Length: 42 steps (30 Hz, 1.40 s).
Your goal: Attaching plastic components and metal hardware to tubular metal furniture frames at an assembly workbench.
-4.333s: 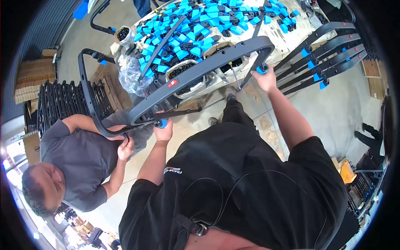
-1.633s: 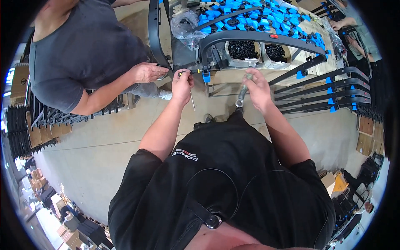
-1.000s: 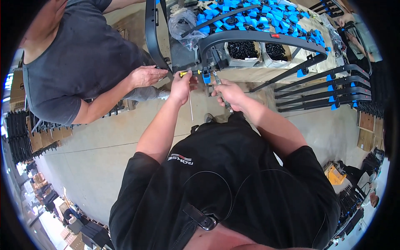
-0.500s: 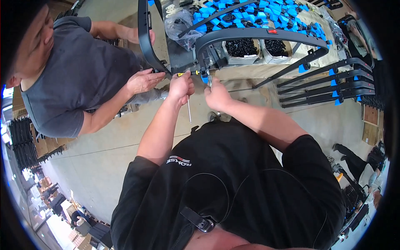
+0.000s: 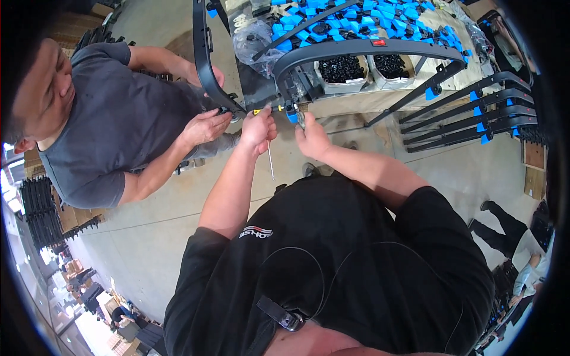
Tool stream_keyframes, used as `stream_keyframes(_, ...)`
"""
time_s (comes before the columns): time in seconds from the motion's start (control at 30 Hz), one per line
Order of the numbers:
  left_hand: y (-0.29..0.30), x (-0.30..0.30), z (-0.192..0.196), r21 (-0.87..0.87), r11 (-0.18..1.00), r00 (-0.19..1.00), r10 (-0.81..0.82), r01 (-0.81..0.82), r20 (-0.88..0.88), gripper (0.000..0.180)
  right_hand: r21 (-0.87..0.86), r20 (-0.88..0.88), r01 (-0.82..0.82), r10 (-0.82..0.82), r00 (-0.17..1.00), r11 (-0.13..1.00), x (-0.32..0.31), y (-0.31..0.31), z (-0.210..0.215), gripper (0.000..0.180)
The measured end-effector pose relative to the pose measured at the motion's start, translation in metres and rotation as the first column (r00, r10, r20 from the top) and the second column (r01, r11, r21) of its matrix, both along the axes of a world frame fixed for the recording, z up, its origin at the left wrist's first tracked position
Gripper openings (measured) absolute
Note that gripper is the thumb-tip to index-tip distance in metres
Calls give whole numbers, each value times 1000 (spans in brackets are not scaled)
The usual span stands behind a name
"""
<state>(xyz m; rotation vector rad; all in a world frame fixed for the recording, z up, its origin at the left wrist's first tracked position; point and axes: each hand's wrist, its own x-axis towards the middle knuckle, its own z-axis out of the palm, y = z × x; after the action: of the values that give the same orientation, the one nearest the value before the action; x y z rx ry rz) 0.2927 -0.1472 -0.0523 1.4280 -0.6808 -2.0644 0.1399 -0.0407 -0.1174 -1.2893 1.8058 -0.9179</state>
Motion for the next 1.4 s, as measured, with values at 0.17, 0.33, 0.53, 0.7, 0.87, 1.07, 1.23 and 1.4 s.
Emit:
stream_keyframes(0.17,7,2,0,35,992,985,128,-124,-119,22,259,338,134,-219,915,957,-53,22,17,27)
stream_keyframes(0.33,25,46,-29,-290,957,979,77,-19,187,19,-272,-249,-49,-21,968,961,-136,87,25,24)
stream_keyframes(0.53,91,32,4,-600,573,766,-78,558,638,28,228,338,-72,-9,941,971,-193,148,80,25)
stream_keyframes(0.7,92,-57,59,-531,580,743,-209,618,636,30,257,517,-171,14,856,951,-222,141,115,25)
stream_keyframes(0.87,66,-171,66,-374,916,979,-188,144,-85,25,4,405,-18,15,914,1000,-213,105,114,24)
stream_keyframes(1.07,54,-244,59,-203,977,968,-111,65,-223,32,-29,486,120,-91,869,992,-241,77,113,15)
stream_keyframes(1.23,59,-238,35,-300,880,922,-303,368,241,30,-57,168,209,-197,966,976,-310,31,87,21)
stream_keyframes(1.4,93,-187,4,-159,968,940,-138,195,312,22,308,297,71,-167,940,949,-356,5,61,40)
